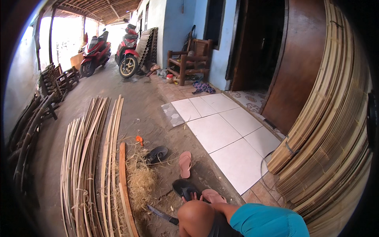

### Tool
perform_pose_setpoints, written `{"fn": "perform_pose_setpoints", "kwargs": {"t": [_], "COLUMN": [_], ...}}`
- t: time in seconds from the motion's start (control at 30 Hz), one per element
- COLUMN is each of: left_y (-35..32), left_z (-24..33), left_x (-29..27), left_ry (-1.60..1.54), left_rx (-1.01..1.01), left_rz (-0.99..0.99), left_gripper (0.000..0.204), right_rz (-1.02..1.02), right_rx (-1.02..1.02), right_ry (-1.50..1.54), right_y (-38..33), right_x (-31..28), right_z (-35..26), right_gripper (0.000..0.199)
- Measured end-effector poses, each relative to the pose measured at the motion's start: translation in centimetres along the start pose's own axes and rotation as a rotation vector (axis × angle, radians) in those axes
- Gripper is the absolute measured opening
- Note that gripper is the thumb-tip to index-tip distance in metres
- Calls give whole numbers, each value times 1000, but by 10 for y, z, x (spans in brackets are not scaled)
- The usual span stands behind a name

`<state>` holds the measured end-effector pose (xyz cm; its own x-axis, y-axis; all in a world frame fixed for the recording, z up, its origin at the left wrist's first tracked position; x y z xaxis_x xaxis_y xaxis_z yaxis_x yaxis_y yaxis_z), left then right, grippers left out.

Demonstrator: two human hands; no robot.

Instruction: The person sits on the ground and uses a machete to split long bamboo strips into thinner pieces. They repeatedly strike the bamboo against a wooden block, then separate and stack the resulting strips.

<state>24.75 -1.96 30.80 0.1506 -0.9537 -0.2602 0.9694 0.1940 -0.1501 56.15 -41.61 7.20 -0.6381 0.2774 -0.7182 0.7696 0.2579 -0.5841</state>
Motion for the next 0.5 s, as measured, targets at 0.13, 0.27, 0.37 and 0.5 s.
{"fn": "perform_pose_setpoints", "kwargs": {"t": [0.13, 0.27, 0.37, 0.5], "left_y": [-38, -105, -157, -227], "left_z": [-9, -3, -10, -60], "left_x": [-6, -21, -43, -61], "left_ry": [-92, -243, -358, -205], "left_rx": [73, 257, 292, -100], "left_rz": [128, 294, 269, 576], "left_gripper": [64, 67, 67, 60], "right_rz": [60, 67, 102, 173], "right_rx": [-53, -103, -114, -247], "right_ry": [-183, -382, -450, -399], "right_y": [29, 71, 80, 56], "right_x": [20, 80, 117, 118], "right_z": [9, 12, -4, -84], "right_gripper": [78, 85, 90, 88]}}
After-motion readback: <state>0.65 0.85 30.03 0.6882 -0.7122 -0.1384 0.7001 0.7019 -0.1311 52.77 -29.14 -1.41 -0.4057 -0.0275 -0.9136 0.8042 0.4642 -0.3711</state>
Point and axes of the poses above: each hand's wrist, its own y-axis towards the middle knuckle, its own x-axis out of the palm, z = x × y, the point moved 9 cm from there along y, towards the middle knuckle, and after that the axes turned 8 degrees about -z, right-handed, at the moved point
